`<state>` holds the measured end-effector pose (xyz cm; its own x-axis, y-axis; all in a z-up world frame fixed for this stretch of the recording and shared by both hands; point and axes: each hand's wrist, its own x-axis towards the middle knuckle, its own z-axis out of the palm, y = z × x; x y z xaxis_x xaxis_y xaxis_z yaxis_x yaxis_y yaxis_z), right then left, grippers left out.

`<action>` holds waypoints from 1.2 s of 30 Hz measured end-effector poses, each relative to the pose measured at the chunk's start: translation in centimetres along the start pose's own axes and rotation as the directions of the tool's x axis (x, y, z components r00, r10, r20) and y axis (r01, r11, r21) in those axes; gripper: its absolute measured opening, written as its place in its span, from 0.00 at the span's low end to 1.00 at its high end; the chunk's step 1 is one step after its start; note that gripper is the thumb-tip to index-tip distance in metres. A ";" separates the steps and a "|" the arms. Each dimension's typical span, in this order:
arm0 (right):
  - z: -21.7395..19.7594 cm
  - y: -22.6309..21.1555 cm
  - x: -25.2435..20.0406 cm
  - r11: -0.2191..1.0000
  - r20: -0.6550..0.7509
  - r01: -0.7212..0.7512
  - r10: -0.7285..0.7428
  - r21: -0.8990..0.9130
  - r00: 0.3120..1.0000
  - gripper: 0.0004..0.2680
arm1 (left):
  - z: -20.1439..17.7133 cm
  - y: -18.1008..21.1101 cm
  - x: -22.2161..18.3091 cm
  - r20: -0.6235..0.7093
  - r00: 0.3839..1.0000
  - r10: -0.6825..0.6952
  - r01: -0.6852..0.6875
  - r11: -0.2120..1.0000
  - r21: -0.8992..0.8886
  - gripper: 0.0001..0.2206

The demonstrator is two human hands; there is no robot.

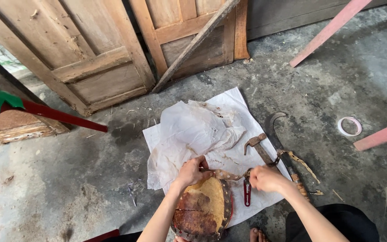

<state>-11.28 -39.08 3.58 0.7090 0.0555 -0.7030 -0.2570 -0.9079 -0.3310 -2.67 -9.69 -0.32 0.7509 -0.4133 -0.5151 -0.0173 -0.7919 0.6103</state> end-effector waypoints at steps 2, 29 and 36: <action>1.7 0.0 -0.7 0.995 0.100 -0.018 0.028 -0.097 0.995 0.10 | -0.6 0.5 -0.6 0.005 1.000 0.006 -0.006 1.000 -0.008 0.13; 16.6 2.7 6.8 0.786 0.016 -0.546 0.567 0.289 0.824 0.21 | -2.1 2.1 -1.9 0.037 0.999 0.028 -0.025 0.997 -0.079 0.11; 11.0 -1.1 -0.1 0.868 0.310 -0.448 0.375 0.214 0.874 0.16 | -2.2 1.9 -1.9 0.002 0.999 0.052 -0.051 0.993 -0.105 0.12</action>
<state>-18.28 -33.54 -2.96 0.3195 -0.1630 -0.9334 -0.6818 -0.7237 -0.1070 -2.71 -9.43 3.16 0.7475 -0.4548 -0.4842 0.0136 -0.7183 0.6956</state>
